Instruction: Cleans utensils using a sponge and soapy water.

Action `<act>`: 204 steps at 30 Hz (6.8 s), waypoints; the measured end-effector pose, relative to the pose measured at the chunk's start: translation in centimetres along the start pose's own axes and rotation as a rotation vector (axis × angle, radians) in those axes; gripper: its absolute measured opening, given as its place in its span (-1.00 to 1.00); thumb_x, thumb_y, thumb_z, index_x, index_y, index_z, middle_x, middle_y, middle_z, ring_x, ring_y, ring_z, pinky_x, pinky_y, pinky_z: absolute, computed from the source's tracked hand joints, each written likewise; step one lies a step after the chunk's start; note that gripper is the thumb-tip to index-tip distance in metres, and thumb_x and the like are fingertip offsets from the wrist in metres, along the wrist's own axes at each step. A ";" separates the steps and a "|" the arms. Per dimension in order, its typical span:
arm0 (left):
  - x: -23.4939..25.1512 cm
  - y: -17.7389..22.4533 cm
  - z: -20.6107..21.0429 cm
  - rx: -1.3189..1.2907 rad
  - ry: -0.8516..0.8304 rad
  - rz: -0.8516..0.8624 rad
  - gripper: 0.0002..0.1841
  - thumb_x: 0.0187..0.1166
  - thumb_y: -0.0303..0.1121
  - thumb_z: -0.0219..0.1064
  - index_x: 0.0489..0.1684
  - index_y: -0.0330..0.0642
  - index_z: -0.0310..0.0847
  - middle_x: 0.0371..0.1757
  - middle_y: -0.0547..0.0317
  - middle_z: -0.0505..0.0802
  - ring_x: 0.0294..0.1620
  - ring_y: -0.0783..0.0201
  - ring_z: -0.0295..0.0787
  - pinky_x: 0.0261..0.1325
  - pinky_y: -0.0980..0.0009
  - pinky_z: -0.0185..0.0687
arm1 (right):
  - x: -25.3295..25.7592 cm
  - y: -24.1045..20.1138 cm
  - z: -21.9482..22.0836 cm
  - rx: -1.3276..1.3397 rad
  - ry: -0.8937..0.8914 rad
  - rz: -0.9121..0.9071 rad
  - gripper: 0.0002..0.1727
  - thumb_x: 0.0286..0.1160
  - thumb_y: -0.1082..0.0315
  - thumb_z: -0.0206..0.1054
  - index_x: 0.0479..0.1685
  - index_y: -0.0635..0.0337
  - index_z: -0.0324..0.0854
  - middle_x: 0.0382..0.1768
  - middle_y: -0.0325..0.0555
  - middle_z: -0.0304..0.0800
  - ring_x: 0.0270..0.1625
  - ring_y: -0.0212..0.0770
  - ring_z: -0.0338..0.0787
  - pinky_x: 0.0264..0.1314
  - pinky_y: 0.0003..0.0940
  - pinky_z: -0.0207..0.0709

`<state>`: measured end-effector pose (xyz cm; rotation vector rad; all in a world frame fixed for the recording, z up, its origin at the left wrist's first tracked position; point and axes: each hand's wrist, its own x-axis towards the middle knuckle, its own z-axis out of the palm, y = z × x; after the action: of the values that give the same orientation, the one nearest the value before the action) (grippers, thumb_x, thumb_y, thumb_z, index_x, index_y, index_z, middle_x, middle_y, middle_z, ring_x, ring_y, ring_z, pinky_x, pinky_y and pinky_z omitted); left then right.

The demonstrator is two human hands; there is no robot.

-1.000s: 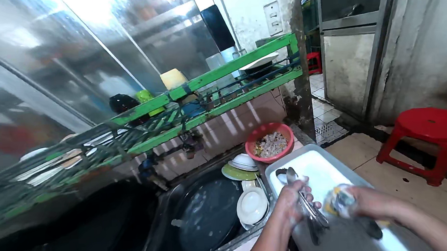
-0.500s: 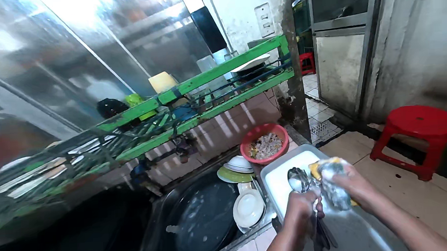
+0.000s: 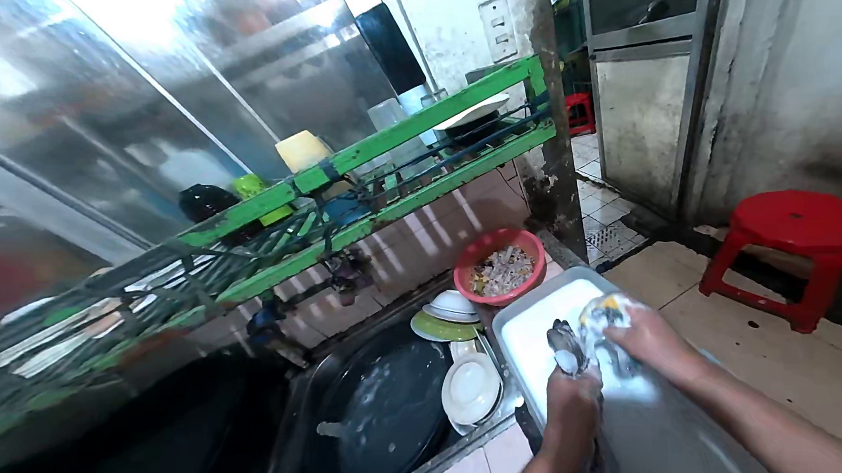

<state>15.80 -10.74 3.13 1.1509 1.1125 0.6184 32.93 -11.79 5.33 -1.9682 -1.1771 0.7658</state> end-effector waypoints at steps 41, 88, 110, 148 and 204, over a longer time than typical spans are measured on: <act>3.8 3.4 -0.8 0.042 -0.343 -0.157 -0.88 0.61 -0.65 0.15 -0.16 -0.21 0.43 -0.61 0.34 0.59 -0.65 0.46 0.53 -0.50 0.53 0.55 | -3.8 -1.3 -2.8 0.053 -0.153 -0.180 -0.33 0.28 0.11 0.58 0.42 0.23 0.62 0.45 0.18 0.61 0.47 0.07 0.63 0.56 0.08 0.45; 2.4 2.8 0.0 -0.189 -0.065 -0.131 -0.81 0.76 -0.40 0.22 -0.09 -0.40 0.61 -0.55 0.06 0.74 -0.71 0.31 0.62 -0.62 0.44 0.61 | -1.6 0.1 -0.3 0.680 0.130 0.131 -0.42 0.22 0.67 0.46 0.35 0.29 0.54 0.06 0.10 0.80 -0.02 -0.15 0.86 0.02 -0.16 0.79; 2.3 2.5 0.3 -0.221 -0.161 -0.185 -0.82 0.75 -0.37 0.26 -0.12 -0.35 0.56 -0.59 0.12 0.69 -0.68 0.34 0.63 -0.57 0.46 0.64 | -1.6 -0.6 -1.3 0.468 0.002 0.153 -0.49 0.23 0.56 0.53 0.28 0.19 0.67 0.05 0.06 0.84 0.03 -0.13 0.86 0.13 -0.09 0.73; 1.9 2.9 -0.5 -0.155 -0.097 0.055 -0.76 0.78 -0.42 0.17 -0.04 -0.39 0.74 -0.08 0.02 0.90 -0.05 0.25 0.84 0.08 0.31 0.75 | -1.3 -0.1 -1.2 -0.007 -0.541 0.169 -0.40 0.55 0.16 0.44 0.51 0.28 0.50 0.31 0.33 0.68 0.38 0.22 0.67 0.50 0.27 0.42; 1.7 2.4 0.0 -0.281 -0.181 -0.095 -0.74 0.81 -0.43 0.11 0.06 -0.48 0.66 -0.14 -0.10 0.90 -0.18 0.16 0.89 -0.12 0.30 0.82 | -1.6 -1.1 -5.6 -0.015 -0.278 0.234 -0.50 0.68 0.19 0.35 0.48 0.27 0.50 0.20 0.29 0.71 0.24 0.14 0.72 0.39 0.16 0.50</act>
<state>16.79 -8.46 4.69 0.8873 0.8890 0.5649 36.05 -14.42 9.61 -2.0833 -1.1205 1.1855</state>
